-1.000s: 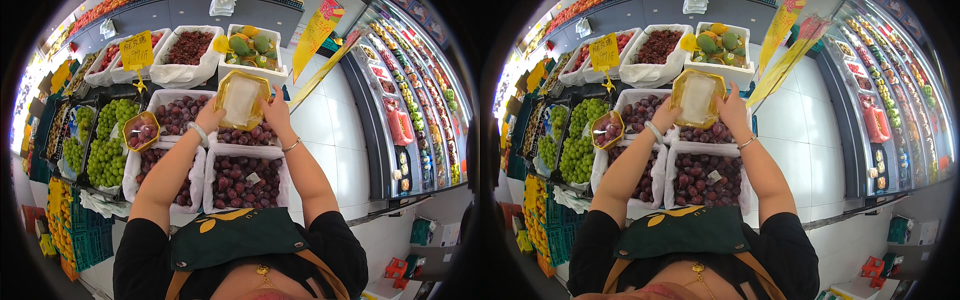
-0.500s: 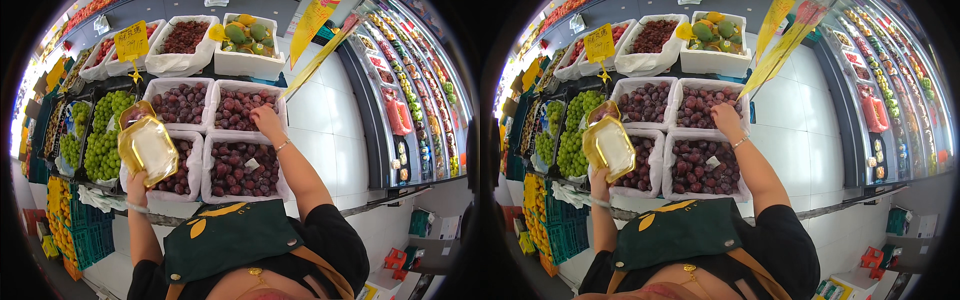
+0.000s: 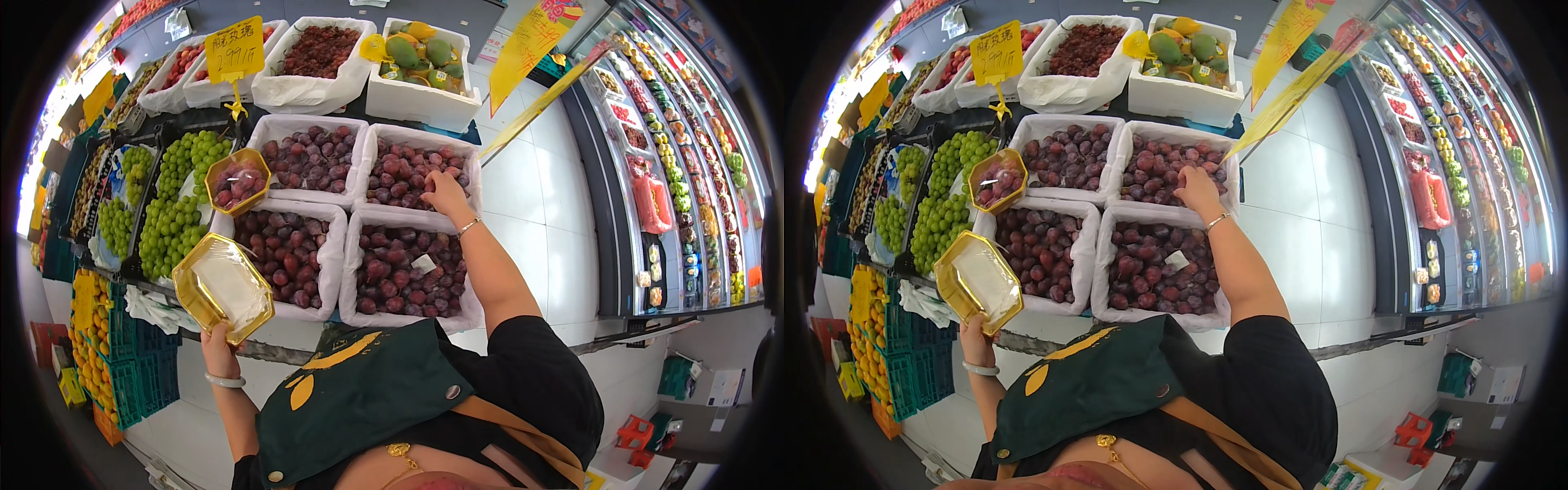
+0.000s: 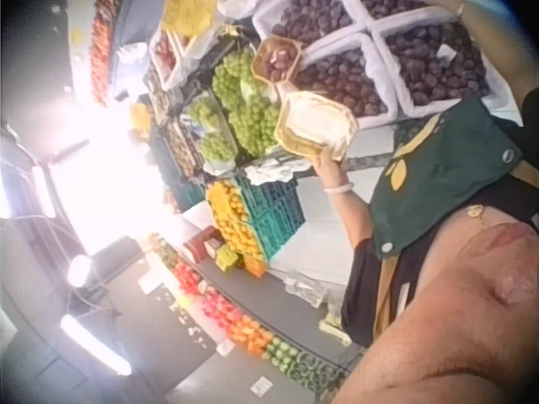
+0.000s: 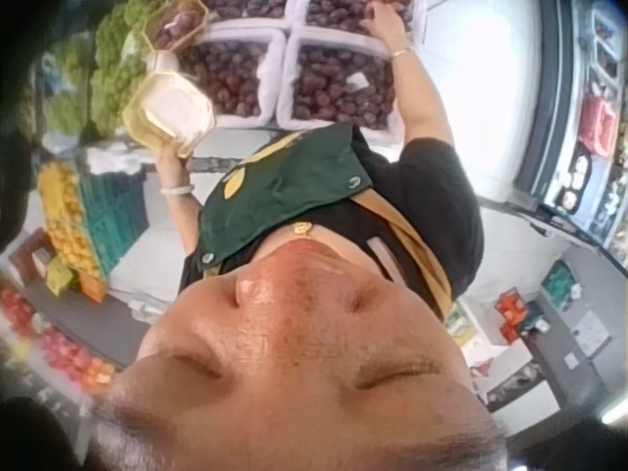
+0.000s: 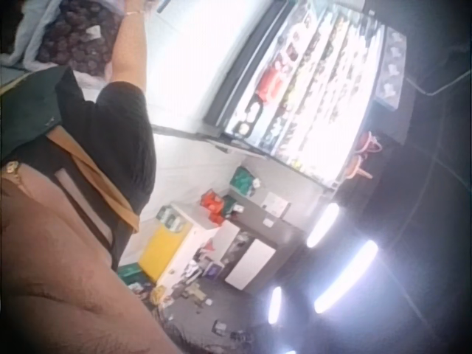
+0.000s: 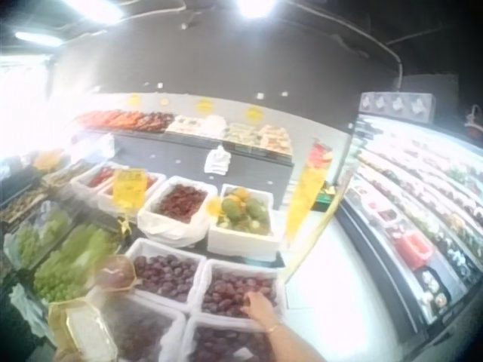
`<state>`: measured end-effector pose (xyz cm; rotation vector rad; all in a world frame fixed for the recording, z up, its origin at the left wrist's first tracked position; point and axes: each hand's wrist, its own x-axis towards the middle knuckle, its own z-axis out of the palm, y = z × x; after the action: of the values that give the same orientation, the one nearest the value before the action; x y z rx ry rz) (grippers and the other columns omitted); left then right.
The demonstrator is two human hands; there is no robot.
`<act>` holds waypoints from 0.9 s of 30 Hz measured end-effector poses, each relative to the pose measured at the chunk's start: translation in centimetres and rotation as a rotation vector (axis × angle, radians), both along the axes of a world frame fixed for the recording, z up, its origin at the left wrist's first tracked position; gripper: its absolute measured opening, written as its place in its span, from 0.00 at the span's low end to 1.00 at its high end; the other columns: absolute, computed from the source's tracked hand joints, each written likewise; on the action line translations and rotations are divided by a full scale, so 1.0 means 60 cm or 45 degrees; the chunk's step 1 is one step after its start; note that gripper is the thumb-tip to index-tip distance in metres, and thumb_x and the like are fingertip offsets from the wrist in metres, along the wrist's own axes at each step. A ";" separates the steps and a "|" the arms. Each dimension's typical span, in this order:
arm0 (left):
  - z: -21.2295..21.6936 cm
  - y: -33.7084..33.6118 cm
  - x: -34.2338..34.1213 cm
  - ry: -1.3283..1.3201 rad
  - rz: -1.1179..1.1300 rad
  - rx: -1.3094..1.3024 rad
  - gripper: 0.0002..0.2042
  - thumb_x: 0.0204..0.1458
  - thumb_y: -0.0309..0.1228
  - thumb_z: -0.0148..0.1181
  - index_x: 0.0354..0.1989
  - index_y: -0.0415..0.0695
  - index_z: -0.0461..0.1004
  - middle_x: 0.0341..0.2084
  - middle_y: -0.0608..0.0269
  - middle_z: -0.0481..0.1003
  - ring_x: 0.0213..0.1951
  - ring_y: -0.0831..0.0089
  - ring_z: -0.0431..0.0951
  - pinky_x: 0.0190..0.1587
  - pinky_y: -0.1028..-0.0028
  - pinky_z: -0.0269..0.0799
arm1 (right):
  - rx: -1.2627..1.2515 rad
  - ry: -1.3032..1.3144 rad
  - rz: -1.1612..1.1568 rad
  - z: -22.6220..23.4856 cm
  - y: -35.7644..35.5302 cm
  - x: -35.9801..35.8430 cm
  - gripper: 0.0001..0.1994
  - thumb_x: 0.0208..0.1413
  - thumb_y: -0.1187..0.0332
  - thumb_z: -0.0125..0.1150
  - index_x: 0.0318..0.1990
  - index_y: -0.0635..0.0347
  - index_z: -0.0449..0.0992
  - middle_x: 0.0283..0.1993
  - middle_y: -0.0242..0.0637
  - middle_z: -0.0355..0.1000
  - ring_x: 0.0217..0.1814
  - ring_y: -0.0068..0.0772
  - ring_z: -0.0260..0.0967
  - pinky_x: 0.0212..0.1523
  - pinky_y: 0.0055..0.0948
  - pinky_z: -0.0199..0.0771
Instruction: The person selects purple grapes from a bulk bag, places them into yellow plastic containers, and seals the containers with a vacuum sealer. They then carry the sealed containers to a refrigerated display and arrange them on the shelf alongside other packaged fruits.
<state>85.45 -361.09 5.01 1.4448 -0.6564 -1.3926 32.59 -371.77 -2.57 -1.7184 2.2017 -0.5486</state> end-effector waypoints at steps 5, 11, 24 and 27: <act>-0.005 -0.005 0.025 0.064 0.041 -0.013 0.12 0.52 0.26 0.51 0.46 0.40 0.66 0.30 0.61 0.72 0.21 0.73 0.72 0.15 0.77 0.64 | -0.080 -0.434 -0.113 0.028 -0.005 0.024 0.13 0.46 0.65 0.67 0.37 0.57 0.73 0.35 0.40 0.71 0.37 0.38 0.70 0.38 0.35 0.73; -0.018 -0.039 0.062 0.220 0.126 -0.023 0.09 0.51 0.28 0.53 0.39 0.40 0.67 0.26 0.60 0.72 0.17 0.71 0.69 0.16 0.74 0.64 | 0.197 -1.560 -0.024 0.090 -0.066 0.183 0.10 0.57 0.63 0.59 0.42 0.55 0.69 0.32 0.28 0.69 0.32 0.20 0.68 0.29 0.26 0.73; -0.060 -0.084 0.131 0.359 0.037 -0.095 0.14 0.53 0.31 0.50 0.48 0.42 0.67 0.32 0.63 0.74 0.23 0.73 0.73 0.18 0.75 0.66 | 0.536 -1.432 0.009 0.041 -0.246 0.499 0.10 0.51 0.58 0.61 0.29 0.54 0.75 0.26 0.31 0.72 0.25 0.26 0.67 0.24 0.31 0.64; -0.050 -0.098 0.116 0.436 0.019 -0.095 0.14 0.59 0.35 0.46 0.49 0.42 0.67 0.32 0.63 0.75 0.23 0.74 0.73 0.21 0.77 0.66 | 0.351 -1.652 0.104 0.064 -0.170 0.474 0.08 0.52 0.61 0.61 0.29 0.55 0.75 0.25 0.30 0.71 0.26 0.23 0.67 0.24 0.26 0.64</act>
<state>92.41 -366.96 2.00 1.1140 -0.4707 -1.5405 61.02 -381.98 1.26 -0.8275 1.1665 -0.9185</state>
